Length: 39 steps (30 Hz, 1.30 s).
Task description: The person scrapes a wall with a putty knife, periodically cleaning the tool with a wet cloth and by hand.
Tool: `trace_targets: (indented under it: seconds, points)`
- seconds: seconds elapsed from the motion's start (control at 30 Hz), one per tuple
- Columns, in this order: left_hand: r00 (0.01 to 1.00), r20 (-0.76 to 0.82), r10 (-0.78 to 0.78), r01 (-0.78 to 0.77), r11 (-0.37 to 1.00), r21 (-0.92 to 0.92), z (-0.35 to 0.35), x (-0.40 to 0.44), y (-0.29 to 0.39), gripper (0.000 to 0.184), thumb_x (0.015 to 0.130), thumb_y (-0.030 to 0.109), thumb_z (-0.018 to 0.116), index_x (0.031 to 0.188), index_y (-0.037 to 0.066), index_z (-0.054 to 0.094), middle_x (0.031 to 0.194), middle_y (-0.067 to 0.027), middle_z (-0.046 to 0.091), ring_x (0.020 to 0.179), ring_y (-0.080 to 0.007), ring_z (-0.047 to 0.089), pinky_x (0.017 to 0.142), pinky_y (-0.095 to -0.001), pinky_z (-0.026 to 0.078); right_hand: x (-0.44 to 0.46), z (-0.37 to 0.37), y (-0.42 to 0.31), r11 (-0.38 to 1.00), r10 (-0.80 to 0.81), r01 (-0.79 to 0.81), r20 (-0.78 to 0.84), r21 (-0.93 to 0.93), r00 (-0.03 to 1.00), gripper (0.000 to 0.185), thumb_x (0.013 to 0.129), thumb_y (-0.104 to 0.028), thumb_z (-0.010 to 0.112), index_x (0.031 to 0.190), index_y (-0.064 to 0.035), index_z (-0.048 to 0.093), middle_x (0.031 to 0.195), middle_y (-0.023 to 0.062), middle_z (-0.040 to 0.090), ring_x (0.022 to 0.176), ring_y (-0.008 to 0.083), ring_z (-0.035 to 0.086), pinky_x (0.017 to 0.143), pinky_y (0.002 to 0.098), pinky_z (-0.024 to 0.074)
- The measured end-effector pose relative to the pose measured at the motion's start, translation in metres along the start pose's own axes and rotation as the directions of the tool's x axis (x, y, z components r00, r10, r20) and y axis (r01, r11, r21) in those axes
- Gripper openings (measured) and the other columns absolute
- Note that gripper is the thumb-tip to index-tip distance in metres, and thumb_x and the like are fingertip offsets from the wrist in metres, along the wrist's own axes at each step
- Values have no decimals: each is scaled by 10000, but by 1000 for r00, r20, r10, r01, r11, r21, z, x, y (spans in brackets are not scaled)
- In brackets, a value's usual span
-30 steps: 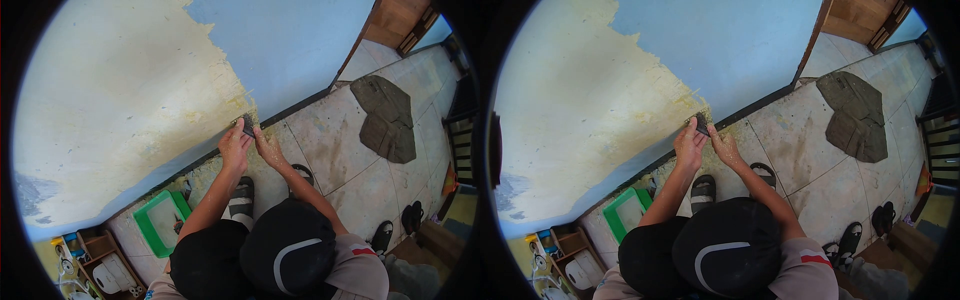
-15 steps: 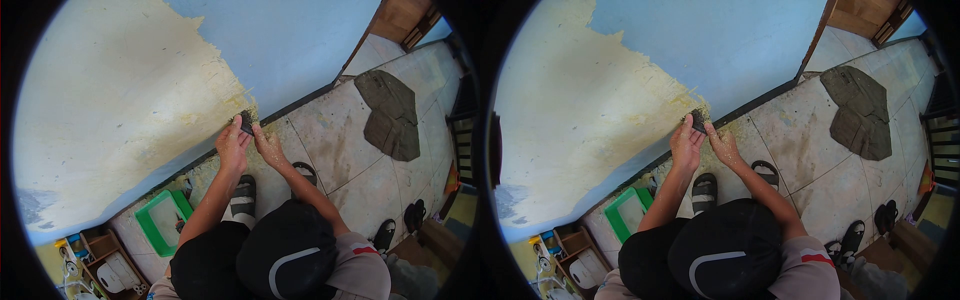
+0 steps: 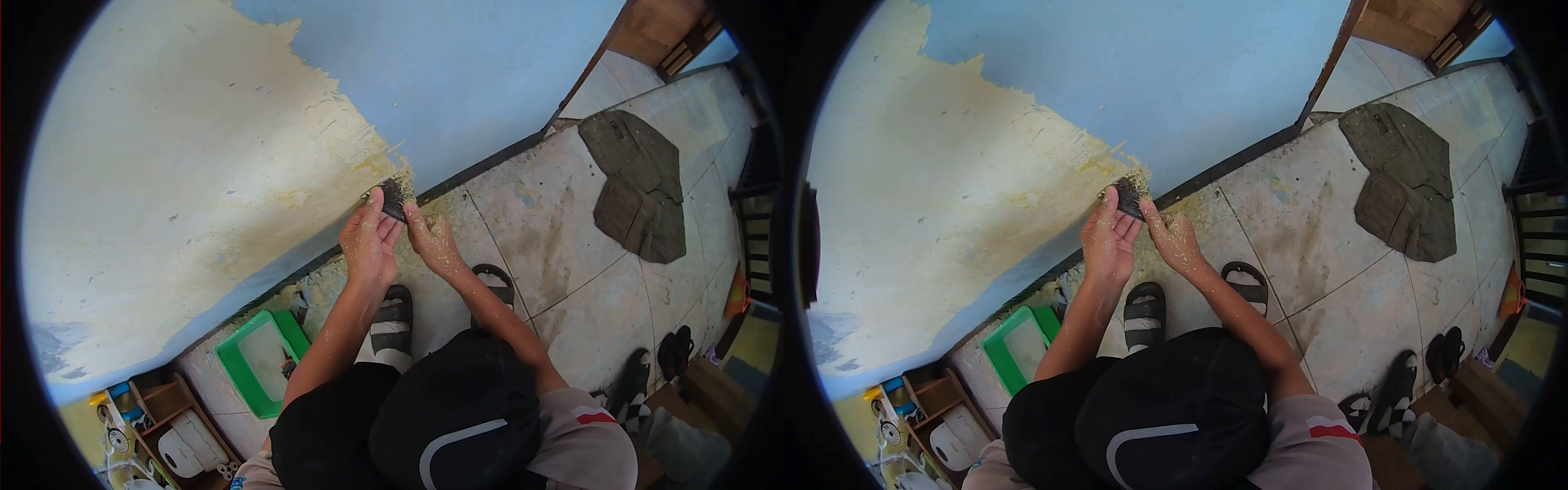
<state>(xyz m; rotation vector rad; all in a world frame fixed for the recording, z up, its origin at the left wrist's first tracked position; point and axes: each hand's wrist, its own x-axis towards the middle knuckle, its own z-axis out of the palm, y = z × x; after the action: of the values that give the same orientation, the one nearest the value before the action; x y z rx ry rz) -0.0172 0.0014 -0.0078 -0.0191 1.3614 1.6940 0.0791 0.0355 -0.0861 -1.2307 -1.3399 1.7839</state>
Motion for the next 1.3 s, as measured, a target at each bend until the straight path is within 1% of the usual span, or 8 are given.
trace_targets:
  seconds: [0.23,0.33,0.63,0.73,0.8,0.83,1.0,1.3]
  points:
    - [1000,26,9,-9,1000,28,-6,2,-2,202,901,316,738,910,140,639,872,4,680,803,-110,677,721,-261,555,0,1,-4,999,-46,46,-5,6,999,653,984,-472,555,549,15,540,471,29,425,488,117,410,459,375,334]
    - [1000,-24,18,-18,1000,2,0,-1,0,225,887,271,759,816,123,606,806,-11,658,725,-108,656,655,-245,534,0,0,-4,999,-25,25,-9,-23,1000,657,985,-474,554,556,23,541,470,37,427,489,121,414,463,380,338]
    - [1000,-1,9,-9,1000,-19,7,-5,4,203,907,288,734,853,136,611,829,2,657,755,-101,647,747,-260,549,6,-4,-17,992,-71,68,-28,-105,997,663,972,-479,563,633,90,579,491,184,466,465,218,457,496,436,377]
    - [975,173,141,-116,983,-145,5,-2,22,200,920,317,714,906,137,629,885,5,672,806,-99,653,785,-266,545,9,-3,-46,926,-310,296,-22,-236,951,621,962,-455,582,673,93,612,522,223,503,468,266,501,513,446,400]
    - [979,125,161,-148,984,-102,10,-10,27,203,929,335,700,952,141,643,919,12,676,830,-99,652,801,-274,540,8,5,-66,932,-364,363,-62,-19,929,573,953,-435,596,712,83,642,551,245,526,479,299,528,524,451,413]
    - [989,96,114,-108,992,-71,9,-13,26,206,928,336,702,962,140,646,924,10,675,831,-103,651,806,-279,537,5,0,-58,938,-318,311,-23,-153,948,570,959,-437,591,714,75,644,524,218,514,474,264,520,517,440,408]
    - [1000,29,-5,6,1000,-29,5,-7,-1,223,901,334,737,936,139,634,943,-9,673,868,-121,650,838,-287,523,0,-7,-21,978,-181,173,-58,-119,982,602,966,-463,576,675,62,634,497,175,496,473,214,500,501,429,386]
    - [999,7,-40,41,998,-47,-7,9,-17,245,879,334,763,862,146,607,863,13,640,820,-114,639,801,-278,522,5,-6,4,962,-210,192,-83,-192,974,630,973,-492,537,689,62,634,552,216,553,520,306,562,542,449,414]
